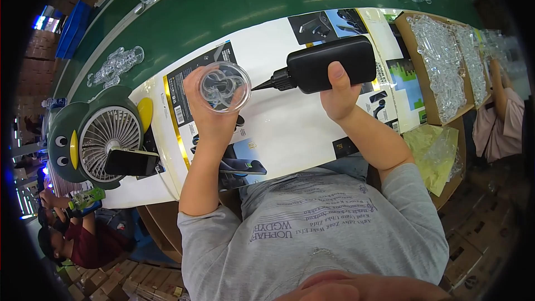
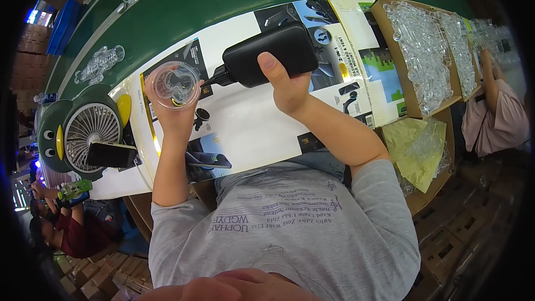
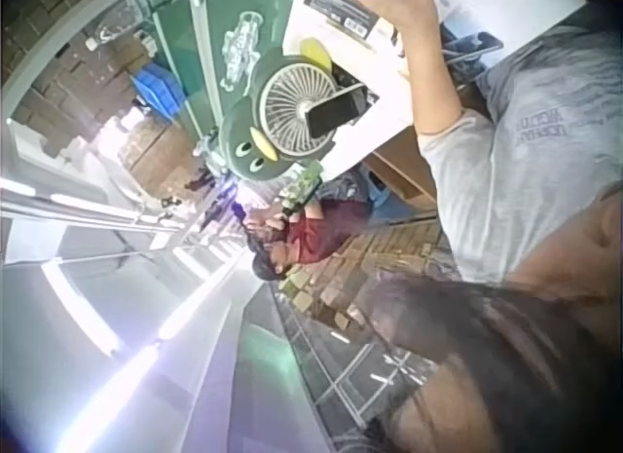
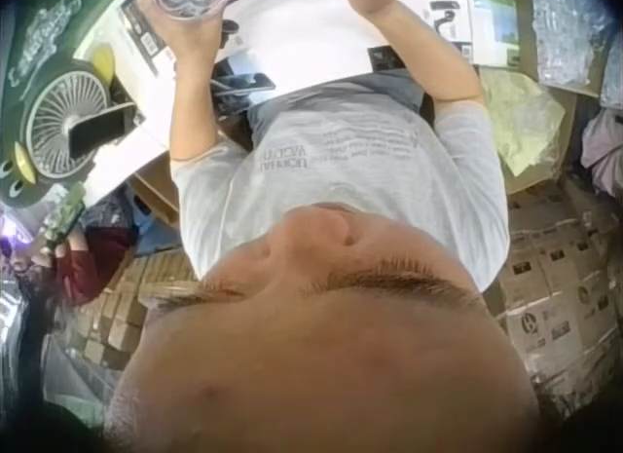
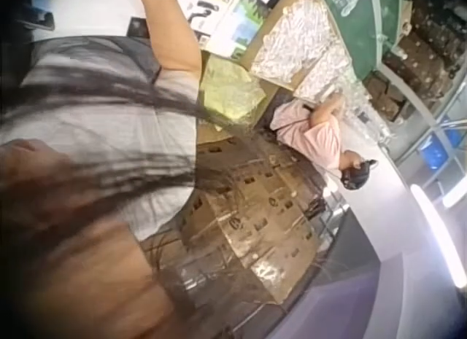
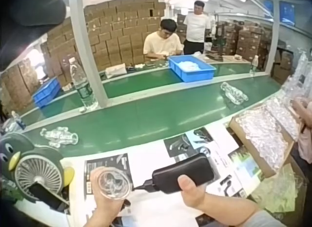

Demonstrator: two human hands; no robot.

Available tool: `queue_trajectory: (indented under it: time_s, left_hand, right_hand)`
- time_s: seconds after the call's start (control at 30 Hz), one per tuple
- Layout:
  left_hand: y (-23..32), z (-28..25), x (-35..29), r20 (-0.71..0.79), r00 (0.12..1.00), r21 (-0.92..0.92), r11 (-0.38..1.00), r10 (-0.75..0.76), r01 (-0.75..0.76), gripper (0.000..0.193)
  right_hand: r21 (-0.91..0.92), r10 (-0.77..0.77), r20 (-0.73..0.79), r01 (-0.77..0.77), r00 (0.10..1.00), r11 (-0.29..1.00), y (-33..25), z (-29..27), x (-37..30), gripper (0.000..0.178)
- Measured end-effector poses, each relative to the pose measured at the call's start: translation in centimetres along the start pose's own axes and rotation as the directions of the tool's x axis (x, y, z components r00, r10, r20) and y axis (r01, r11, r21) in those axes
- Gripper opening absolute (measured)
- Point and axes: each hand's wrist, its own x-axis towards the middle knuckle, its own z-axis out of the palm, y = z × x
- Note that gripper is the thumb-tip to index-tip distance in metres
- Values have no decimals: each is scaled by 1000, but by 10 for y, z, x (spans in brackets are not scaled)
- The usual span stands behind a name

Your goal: The worker is applying adhesive to small transparent plastic components and assembling them into larger units at a factory workstation.

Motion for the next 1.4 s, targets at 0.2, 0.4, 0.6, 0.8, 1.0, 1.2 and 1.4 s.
queue_trajectory:
  time_s: [0.2, 0.4, 0.6, 0.8, 1.0, 1.2, 1.4]
  left_hand:
    - [-2, 0, -2, 3, 1000, -8, 1000, 7, -7, 62]
    - [-1, 0, -1, 6, 1000, -7, 1000, 10, -10, 62]
    - [-2, 0, -1, 4, 999, 6, 999, 38, -38, 61]
    - [2, -1, -1, 22, 999, 15, 999, 44, -44, 59]
    - [2, -2, -1, 39, 997, 30, 997, 67, -68, 57]
    - [7, -2, 2, 65, 994, 54, 994, 90, -93, 57]
    - [9, -2, 2, 67, 992, 66, 991, 111, -115, 58]
  right_hand:
    - [-12, -48, 12, 48, 999, 999, 0, 0, 2, 40]
    - [-10, -42, -18, 42, 999, 999, 0, 0, 2, 39]
    - [-3, -52, -35, 52, 998, 999, 1, -1, 3, 39]
    - [5, -54, -50, 54, 997, 999, -2, 1, 5, 36]
    - [2, -79, -44, 80, 996, 997, -1, 0, 6, 34]
    - [12, -78, -60, 78, 995, 997, -3, 0, 7, 34]
    - [1, -97, -53, 97, 994, 995, -3, 0, 9, 37]
